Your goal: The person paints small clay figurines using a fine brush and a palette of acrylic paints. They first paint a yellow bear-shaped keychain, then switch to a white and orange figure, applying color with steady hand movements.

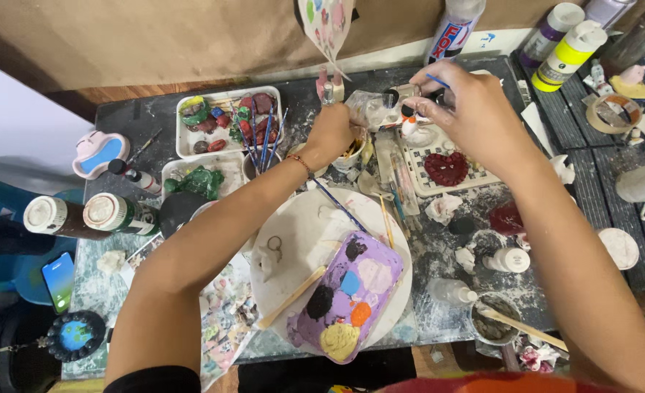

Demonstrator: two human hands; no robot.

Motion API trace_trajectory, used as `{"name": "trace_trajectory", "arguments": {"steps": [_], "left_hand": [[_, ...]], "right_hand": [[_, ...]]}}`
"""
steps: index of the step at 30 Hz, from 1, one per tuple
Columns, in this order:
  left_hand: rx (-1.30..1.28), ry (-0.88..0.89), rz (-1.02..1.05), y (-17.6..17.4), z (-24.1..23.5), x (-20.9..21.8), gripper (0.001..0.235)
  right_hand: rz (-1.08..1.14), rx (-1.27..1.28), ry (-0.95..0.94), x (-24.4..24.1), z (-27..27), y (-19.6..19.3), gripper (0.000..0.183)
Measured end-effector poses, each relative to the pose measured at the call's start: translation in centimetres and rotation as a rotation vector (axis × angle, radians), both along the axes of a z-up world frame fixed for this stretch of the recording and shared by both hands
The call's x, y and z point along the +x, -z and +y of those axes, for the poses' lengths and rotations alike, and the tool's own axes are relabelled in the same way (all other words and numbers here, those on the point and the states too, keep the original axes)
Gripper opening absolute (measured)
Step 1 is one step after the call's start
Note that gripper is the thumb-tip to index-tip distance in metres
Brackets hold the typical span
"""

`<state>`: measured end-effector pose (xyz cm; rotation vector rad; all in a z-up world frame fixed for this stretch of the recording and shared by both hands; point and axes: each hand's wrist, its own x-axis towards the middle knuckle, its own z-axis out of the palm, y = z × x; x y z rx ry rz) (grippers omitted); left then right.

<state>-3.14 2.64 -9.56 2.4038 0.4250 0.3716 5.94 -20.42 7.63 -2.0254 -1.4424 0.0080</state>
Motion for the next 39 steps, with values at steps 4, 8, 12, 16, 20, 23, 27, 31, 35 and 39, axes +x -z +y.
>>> {"name": "trace_trajectory", "arguments": {"steps": [4,8,12,16,20,23,27,31,35,39], "left_hand": [[0.019,-0.001,0.084,0.0,0.1,-0.4,0.017],[0.171,-0.057,0.209,-2.8,-1.1,-1.5,0.023],[0.235,-0.003,0.003,-8.4,-2.9,-4.5,0.025],[0.067,0.173,-0.313,-14.6,-4.6,-8.3,0.027],[0.085,0.238,-0.438,-18.2,-7.9,-11.8,0.035],[0.137,0.208,-0.514,-19.3,-9.9,-13.3,0.036],[0.135,0.099,-0.555,-19.7,-10.9,-14.6,0.027],[0.112,0.069,-0.531,-19.7,-10.6,-15.3,0.024],[0.024,0.077,-0.517,-19.2,-10.6,-16.3,0.021],[-0.143,0.123,-0.59,-18.9,-10.8,-17.1,0.018]], "right_hand": [[0.023,0.05,-0.03,-0.8,-0.4,-1.1,0.03],[0.041,-0.011,0.018,-1.9,-0.8,-2.6,0.03],[0.069,-0.056,0.031,-3.2,-1.8,-4.4,0.03],[-0.058,0.038,-0.011,-5.1,-2.9,-5.8,0.033],[-0.126,0.042,0.041,-7.3,-3.8,-6.9,0.034],[-0.117,0.038,0.072,-9.0,-4.1,-7.3,0.035],[-0.095,0.076,0.06,-11.0,-3.9,-7.6,0.033],[-0.112,0.087,0.057,-12.7,-3.7,-7.6,0.032],[-0.115,0.108,0.052,-14.0,-3.6,-7.6,0.034],[-0.088,0.106,0.023,-14.6,-3.5,-7.9,0.027]]}}
